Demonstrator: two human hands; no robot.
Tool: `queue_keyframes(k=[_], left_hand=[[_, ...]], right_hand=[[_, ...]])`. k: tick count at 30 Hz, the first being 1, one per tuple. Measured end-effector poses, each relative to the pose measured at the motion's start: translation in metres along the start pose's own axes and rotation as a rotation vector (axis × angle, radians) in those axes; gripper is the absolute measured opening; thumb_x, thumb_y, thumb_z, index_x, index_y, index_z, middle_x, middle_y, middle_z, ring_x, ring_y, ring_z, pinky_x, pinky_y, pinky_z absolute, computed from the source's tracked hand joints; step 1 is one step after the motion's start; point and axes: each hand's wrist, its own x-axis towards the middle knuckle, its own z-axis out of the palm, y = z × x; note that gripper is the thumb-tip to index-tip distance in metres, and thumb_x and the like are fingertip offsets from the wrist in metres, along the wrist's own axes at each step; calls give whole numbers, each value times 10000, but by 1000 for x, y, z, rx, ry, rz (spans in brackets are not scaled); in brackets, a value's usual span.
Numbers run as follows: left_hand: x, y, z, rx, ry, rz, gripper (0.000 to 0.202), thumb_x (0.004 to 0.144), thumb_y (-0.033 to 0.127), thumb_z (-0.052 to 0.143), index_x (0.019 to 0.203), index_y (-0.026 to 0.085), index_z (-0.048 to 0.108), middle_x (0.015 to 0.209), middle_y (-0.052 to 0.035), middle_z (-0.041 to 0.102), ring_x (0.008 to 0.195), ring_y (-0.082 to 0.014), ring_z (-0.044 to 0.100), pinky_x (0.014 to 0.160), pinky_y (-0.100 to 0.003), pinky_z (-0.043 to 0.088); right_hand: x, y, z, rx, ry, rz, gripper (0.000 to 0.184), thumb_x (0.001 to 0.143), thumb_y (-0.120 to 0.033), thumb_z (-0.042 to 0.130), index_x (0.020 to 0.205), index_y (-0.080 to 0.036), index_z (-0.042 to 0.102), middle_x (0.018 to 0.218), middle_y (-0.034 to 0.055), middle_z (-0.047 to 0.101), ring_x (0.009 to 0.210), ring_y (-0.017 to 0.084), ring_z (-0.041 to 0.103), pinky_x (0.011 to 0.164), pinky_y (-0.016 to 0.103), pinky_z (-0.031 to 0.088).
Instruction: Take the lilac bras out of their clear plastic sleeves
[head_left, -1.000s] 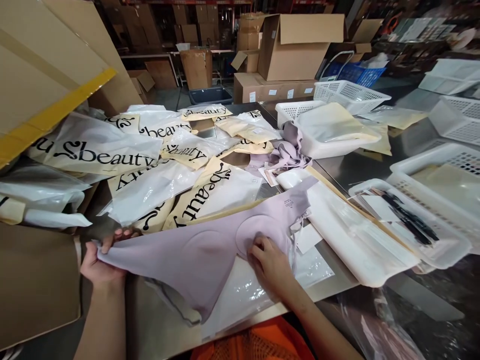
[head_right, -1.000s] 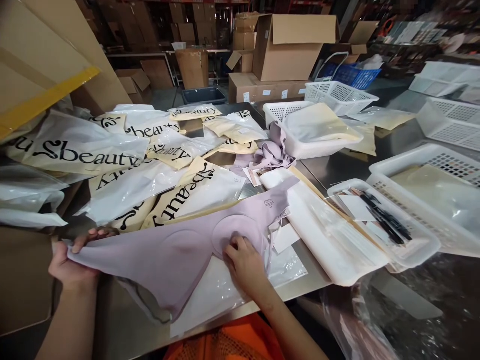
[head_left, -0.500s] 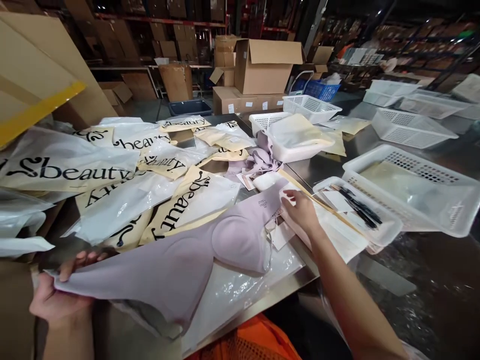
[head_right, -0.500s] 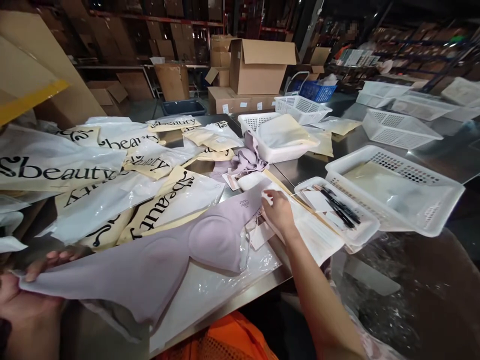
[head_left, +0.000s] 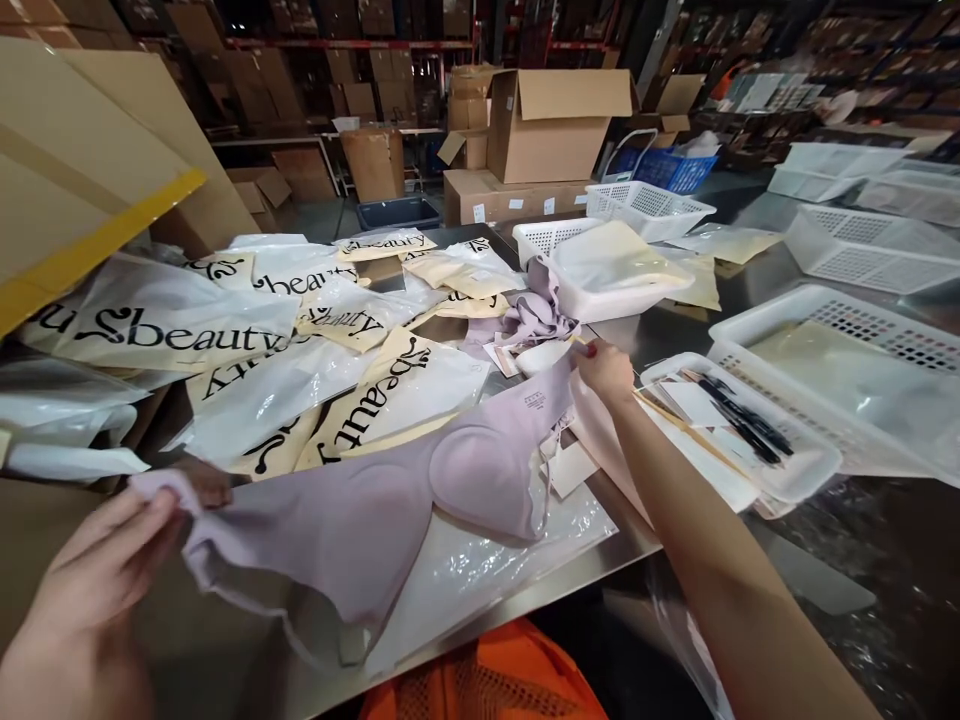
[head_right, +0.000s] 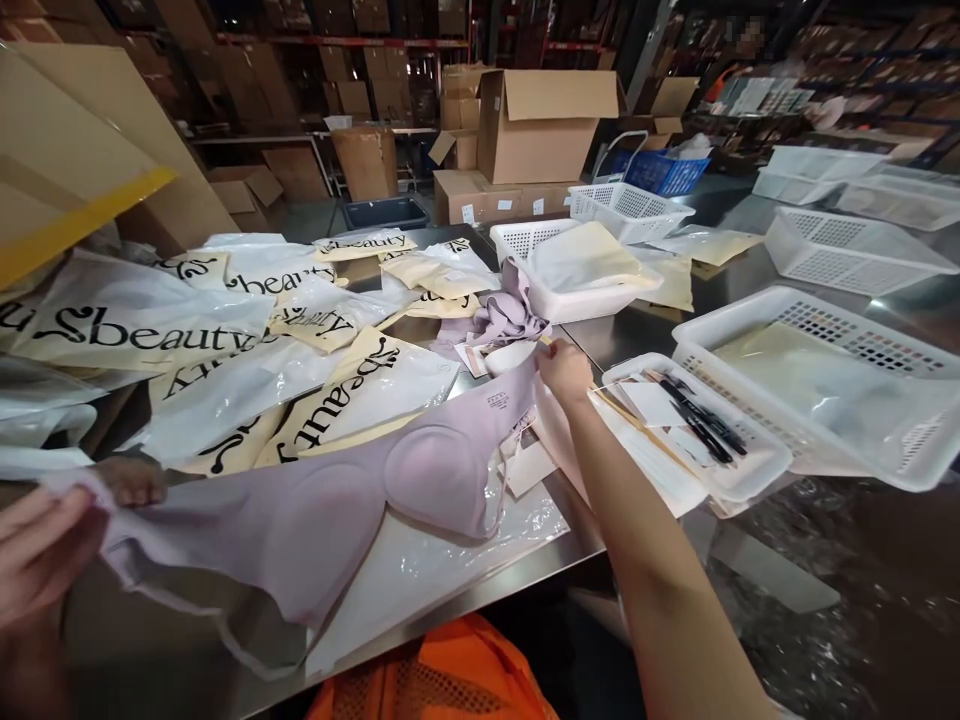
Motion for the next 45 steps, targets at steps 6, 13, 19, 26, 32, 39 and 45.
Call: queue_keyframes(k=[6, 13, 19, 26, 32, 39, 45], left_hand=[[9, 66, 153, 500, -548, 225, 398, 787, 519, 636, 624, 160, 583, 592, 14, 499, 587, -134, 427, 538, -245, 291], [50, 39, 237, 253, -714, -147, 195, 790, 242, 614, 901, 93, 674, 808, -81, 677, 717, -172, 628, 688, -291, 506], [74, 15, 142, 177, -377, -195, 513, 586, 444, 763, 954, 94, 691, 957, -134, 694, 792, -218, 640, 703, -337, 539], [42, -4, 115, 83, -291, -123, 702, 461, 687, 804, 912, 155, 725, 1043, -114, 715, 935, -258, 651, 801, -344, 515], [7, -15, 83, -12, -231, -34, 620, 616, 668, 781, 970, 161, 729, 1067, -116, 723, 1057, -292, 643, 1016, -422, 459], [-1, -40, 33, -330, 111, -186, 638, 351, 596, 905, 771, 151, 725, 894, -83, 745, 869, -230, 693, 791, -254, 576], [2, -79, 37, -325, 6, -355, 664, 429, 638, 871, 872, 162, 739, 989, -123, 739, 1021, -289, 674, 914, -308, 570]], right_hand=[[-45, -55, -35, 246, 170, -207, 285, 890, -317, 501, 1064, -117, 606, 900, 8, 573, 745, -20, 485, 749, 48, 360], [-143, -87, -48, 461, -569, -867, 466, 834, -411, 628, 1152, -74, 585, 938, 20, 590, 698, -40, 549, 593, 4, 386], [-161, -19, -17, 418, -325, -987, 467, 895, -408, 549, 1259, -118, 590, 1146, 47, 557, 902, -3, 608, 812, 81, 561], [-221, -18, 103, -127, -415, -1340, 766, 785, -81, 599, 1492, -317, 427, 1492, 44, 211, 1457, 346, 196, 1223, 628, 23], [-183, -53, 90, 378, -727, -881, 342, 903, -229, 481, 1151, -122, 691, 1024, 83, 596, 1046, 102, 611, 1155, 279, 476], [-111, -60, 17, 1114, -688, -338, 874, 918, -722, 407, 1459, -39, 339, 1140, 156, 552, 891, 79, 630, 785, 167, 569], [-95, -54, 0, 1322, -539, -323, 1126, 683, -840, 641, 1460, -80, 343, 1179, 132, 544, 916, 95, 626, 854, 177, 587]])
